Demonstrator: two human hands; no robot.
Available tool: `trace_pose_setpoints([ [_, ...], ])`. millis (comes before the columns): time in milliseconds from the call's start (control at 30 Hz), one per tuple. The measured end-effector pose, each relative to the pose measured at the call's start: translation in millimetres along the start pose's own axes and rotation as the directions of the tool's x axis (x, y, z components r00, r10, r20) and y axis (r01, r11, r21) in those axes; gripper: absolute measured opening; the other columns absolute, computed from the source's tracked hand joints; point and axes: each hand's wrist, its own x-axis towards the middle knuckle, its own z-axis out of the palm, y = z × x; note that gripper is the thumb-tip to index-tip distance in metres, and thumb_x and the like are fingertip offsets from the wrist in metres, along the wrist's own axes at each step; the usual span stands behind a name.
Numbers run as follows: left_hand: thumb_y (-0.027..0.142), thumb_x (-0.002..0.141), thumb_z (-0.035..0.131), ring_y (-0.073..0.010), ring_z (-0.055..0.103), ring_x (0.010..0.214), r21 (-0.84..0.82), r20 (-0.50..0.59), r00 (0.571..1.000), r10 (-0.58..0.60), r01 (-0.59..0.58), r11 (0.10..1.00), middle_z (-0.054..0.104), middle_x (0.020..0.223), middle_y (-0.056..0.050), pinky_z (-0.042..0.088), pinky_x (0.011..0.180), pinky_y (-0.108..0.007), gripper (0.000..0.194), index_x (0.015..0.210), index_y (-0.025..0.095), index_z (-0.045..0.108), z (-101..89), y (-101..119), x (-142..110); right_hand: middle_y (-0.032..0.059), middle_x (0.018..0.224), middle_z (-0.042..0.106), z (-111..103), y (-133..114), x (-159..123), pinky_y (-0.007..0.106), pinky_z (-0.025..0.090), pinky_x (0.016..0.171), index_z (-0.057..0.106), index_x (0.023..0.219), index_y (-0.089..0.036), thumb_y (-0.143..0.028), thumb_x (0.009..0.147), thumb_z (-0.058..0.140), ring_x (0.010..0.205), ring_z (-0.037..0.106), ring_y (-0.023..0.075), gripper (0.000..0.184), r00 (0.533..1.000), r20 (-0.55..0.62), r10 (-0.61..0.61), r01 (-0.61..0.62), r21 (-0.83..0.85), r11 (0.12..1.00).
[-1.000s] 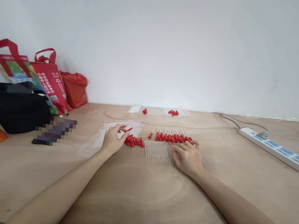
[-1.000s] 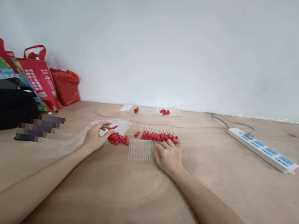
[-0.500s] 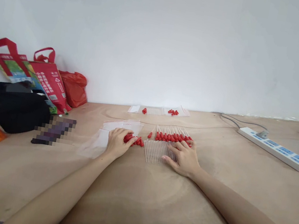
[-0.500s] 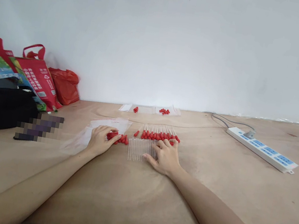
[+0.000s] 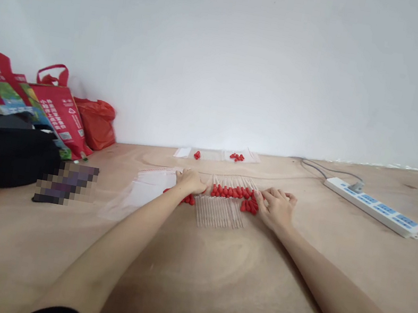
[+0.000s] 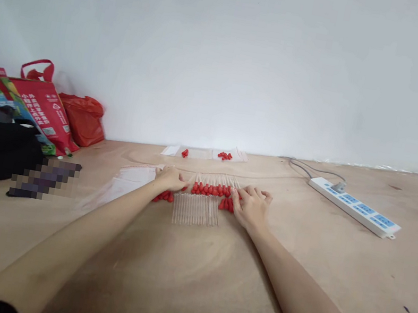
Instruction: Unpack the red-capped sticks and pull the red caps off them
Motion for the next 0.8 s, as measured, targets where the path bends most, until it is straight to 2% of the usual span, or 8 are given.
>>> trace_pose_setpoints([
  [100,0.04,0.058,0.06,-0.0328,0.056,0.084,0.001,0.005,1.0,-0.007,0.007,1.0,0.065,0.07,-0.01,0.036,0.073,-0.044,0.021,0.053,0.019,0.062,8.3,5.7,6.6,0.0017,0.068,0.061,0.1,1.8,0.5,0.035,0.017,0.079,0.065,0.067,-0.02,-0.036,0.086,0.037,0.069,0.047,0.0135,0.037,1.0,-0.019,-0.004,0.004,0.025,1.0],
  [200,0.033,0.062,0.056,-0.032,0.058,0.078,0.004,-0.042,0.999,0.0,0.0,1.0,0.065,0.066,-0.011,0.036,0.07,-0.044,0.017,0.054,0.018,0.06,5.5,4.3,3.2,0.0018,0.067,0.061,-0.2,1.2,0.4,0.035,0.018,0.079,0.065,0.069,-0.021,-0.036,0.086,0.039,0.07,0.047,0.014,0.034,0.999,-0.038,-0.016,0.018,0.056,0.998],
  [367,0.027,0.075,0.045,-0.0277,0.055,0.089,0.019,-0.225,0.967,0.116,-0.115,0.993,0.065,0.085,-0.009,0.03,0.08,-0.044,0.016,0.076,0.018,0.059,-10.1,-9.9,-33.1,0.0036,0.075,0.062,-5.7,-8.9,-2.0,0.034,0.022,0.078,0.065,0.084,-0.021,-0.036,0.084,0.043,0.074,0.05,0.0155,0.026,0.997,-0.057,-0.053,0.06,0.14,0.988],
  [433,0.025,0.077,0.045,-0.0244,0.057,0.082,0.035,-0.35,0.891,0.291,-0.298,0.954,0.065,0.081,-0.007,0.029,0.081,-0.042,0.014,0.079,0.018,0.056,-10.5,-17.0,-55.0,0.0054,0.085,0.062,-10.7,-19.2,-4.0,0.034,0.025,0.079,0.063,0.094,-0.021,-0.037,0.083,0.045,0.081,0.051,0.0165,0.027,0.992,-0.05,-0.117,0.124,0.173,0.977],
  [533,0.025,0.08,0.045,-0.0208,0.056,0.077,0.079,-0.393,0.787,0.475,-0.486,0.87,0.065,0.078,-0.005,0.029,0.079,-0.039,0.012,0.078,0.018,0.055,-2.4,-24.6,-84.4,0.0071,0.103,0.06,-17.0,-37.4,-8.3,0.035,0.025,0.086,0.056,0.111,-0.02,-0.039,0.082,0.047,0.094,0.049,0.0182,0.035,0.957,-0.014,-0.29,0.288,0.187,0.939],
  [600,0.026,0.082,0.045,-0.019,0.056,0.076,0.09,-0.423,0.717,0.554,-0.575,0.813,0.065,0.078,-0.004,0.029,0.079,-0.038,0.014,0.077,0.018,0.055,5.2,-26.7,-97.6,0.0064,0.105,0.06,-17.4,-47.3,-11.9,0.038,0.022,0.091,0.053,0.114,-0.021,-0.039,0.082,0.047,0.098,0.048,0.0185,0.037,0.918,0.009,-0.397,0.388,0.187,0.902],
  [700,0.026,0.083,0.046,-0.0168,0.055,0.074,0.075,-0.462,0.651,0.602,-0.648,0.758,0.064,0.076,-0.002,0.029,0.08,-0.036,0.015,0.075,0.018,0.056,13.7,-26.2,-106.7,0.0018,0.086,0.065,-12.6,-55.6,-16.7,0.04,0.019,0.093,0.059,0.104,-0.024,-0.035,0.083,0.048,0.092,0.05,0.0167,0.026,0.881,0.0,-0.473,0.464,0.194,0.864],
  [800,0.026,0.083,0.046,-0.0157,0.054,0.074,0.043,-0.474,0.631,0.615,-0.681,0.731,0.065,0.077,-0.002,0.029,0.08,-0.036,0.014,0.077,0.018,0.057,16.4,-24.9,-107.4,-0.0022,0.064,0.062,-7.6,-58.5,-19.6,0.04,0.02,0.092,0.064,0.089,-0.026,-0.031,0.083,0.048,0.079,0.051,0.0138,0.017,0.864,-0.025,-0.502,0.496,0.206,0.843],
])
